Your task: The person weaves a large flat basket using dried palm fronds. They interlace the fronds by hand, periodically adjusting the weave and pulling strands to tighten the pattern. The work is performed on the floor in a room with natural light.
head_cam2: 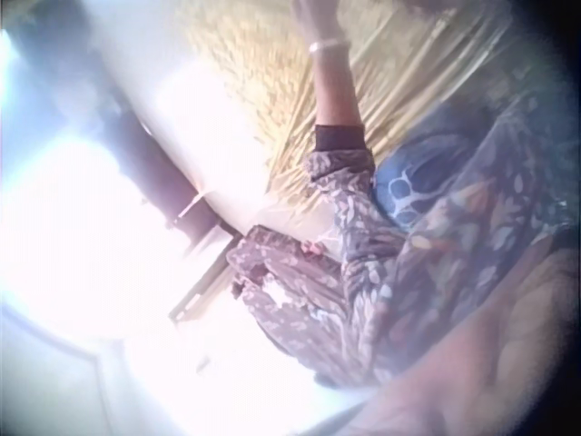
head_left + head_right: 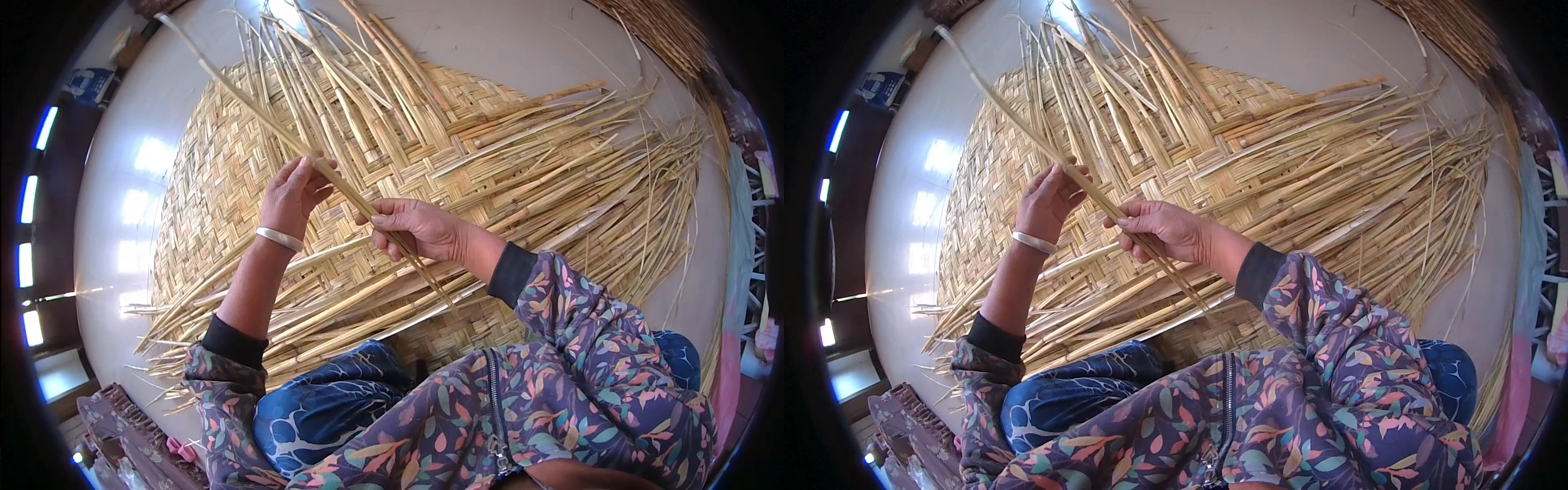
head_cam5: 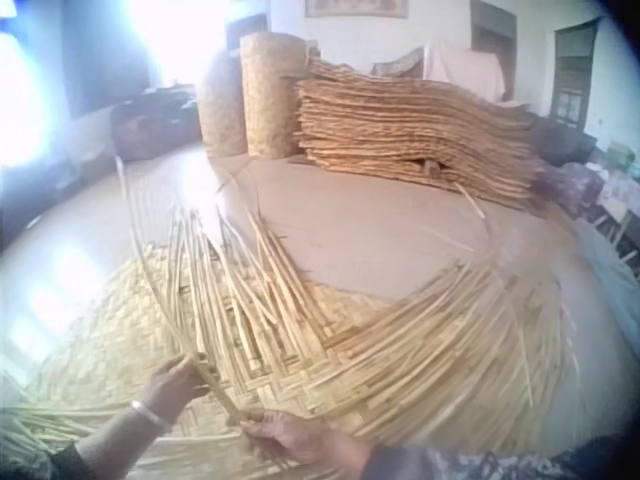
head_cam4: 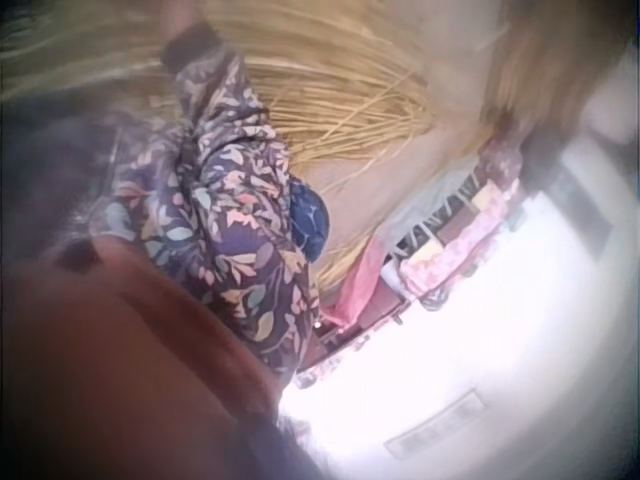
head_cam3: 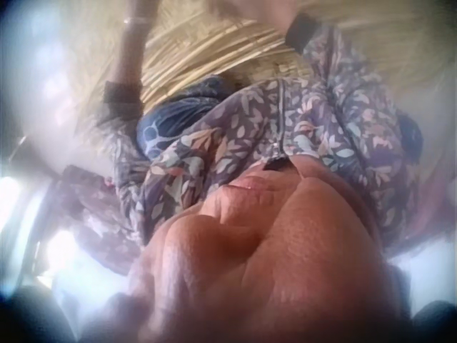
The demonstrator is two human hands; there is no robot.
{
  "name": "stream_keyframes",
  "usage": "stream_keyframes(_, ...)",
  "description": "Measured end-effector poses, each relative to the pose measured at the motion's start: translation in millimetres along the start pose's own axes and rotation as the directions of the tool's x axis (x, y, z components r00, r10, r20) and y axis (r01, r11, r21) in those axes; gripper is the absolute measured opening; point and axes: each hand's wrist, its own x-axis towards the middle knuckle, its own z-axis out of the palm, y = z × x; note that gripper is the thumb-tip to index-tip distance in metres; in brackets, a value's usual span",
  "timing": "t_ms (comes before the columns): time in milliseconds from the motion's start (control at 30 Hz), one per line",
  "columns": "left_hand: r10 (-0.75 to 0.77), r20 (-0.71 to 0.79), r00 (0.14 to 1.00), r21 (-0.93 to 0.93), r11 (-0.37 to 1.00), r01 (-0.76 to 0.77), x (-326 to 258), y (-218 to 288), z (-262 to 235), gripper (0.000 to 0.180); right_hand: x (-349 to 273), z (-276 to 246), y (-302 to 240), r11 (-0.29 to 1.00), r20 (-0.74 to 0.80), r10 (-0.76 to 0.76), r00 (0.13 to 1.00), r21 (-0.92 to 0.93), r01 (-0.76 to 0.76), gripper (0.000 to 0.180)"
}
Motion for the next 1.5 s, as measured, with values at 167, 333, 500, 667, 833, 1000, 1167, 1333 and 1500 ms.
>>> stream_keyframes(167, 0.027, 0.006, 1.0, -0.06, 0.998, -0.026, -3.5, -6.0, 3.1, 0.027, 2.6, -11.2, 8.0, 0.999, 0.036, 0.031, 0.999, 0.012, -0.032, 0.023)
stream_keyframes(333, -0.039, -0.17, 0.985, 0.037, 0.998, 0.046, -2.4, -16.6, -10.8, 0.022, 3.3, -5.2, 11.1, 0.99, -0.195, 0.014, 0.981, -0.134, -0.041, 0.022)
stream_keyframes(500, -0.084, -0.193, 0.978, -0.005, 0.996, 0.084, -2.3, -22.8, -18.2, 0.011, 7.2, -5.1, 13.8, 0.994, -0.239, 0.02, 0.971, -0.101, -0.045, 0.021)
stream_keyframes(667, -0.038, -0.01, 0.999, -0.203, 0.979, 0.035, -6.9, -23.9, -24.7, 0.007, 5.2, -8.7, 17.9, 0.991, -0.003, 0.075, 0.997, 0.11, -0.074, 0.018)
stream_keyframes(833, 0.06, 0.056, 0.997, -0.327, 0.944, -0.038, -16.8, -19.0, -21.9, 0.005, 4.1, 2.5, 27.2, 0.954, 0.213, 0.049, 0.976, 0.281, -0.11, 0.019)
stream_keyframes(1000, 0.06, -0.055, 0.997, -0.214, 0.974, -0.071, -16.8, -14.2, -24.4, 0.006, 9.3, 9.8, 25.7, 0.972, 0.103, 0.079, 0.992, 0.214, -0.099, 0.02)
stream_keyframes(1167, 0.073, -0.072, 0.995, -0.177, 0.981, -0.084, -13.7, -25.3, -31.3, 0.008, 12.4, 5.2, 26.3, 0.975, 0.027, 0.108, 0.994, 0.191, -0.111, 0.019)
stream_keyframes(1333, -0.097, -0.106, 0.99, -0.242, 0.968, 0.069, -16.1, -20.5, -28.7, 0.01, 12.6, 12.6, 25.3, 0.996, -0.131, 0.077, 0.988, -0.035, -0.082, 0.019)
stream_keyframes(1500, -0.084, -0.149, 0.985, -0.115, 0.991, 0.067, -14.2, -38.4, -45.5, 0.012, 16.6, 15.5, 22.5, 0.942, -0.186, 0.047, 0.981, -0.32, -0.106, 0.02)
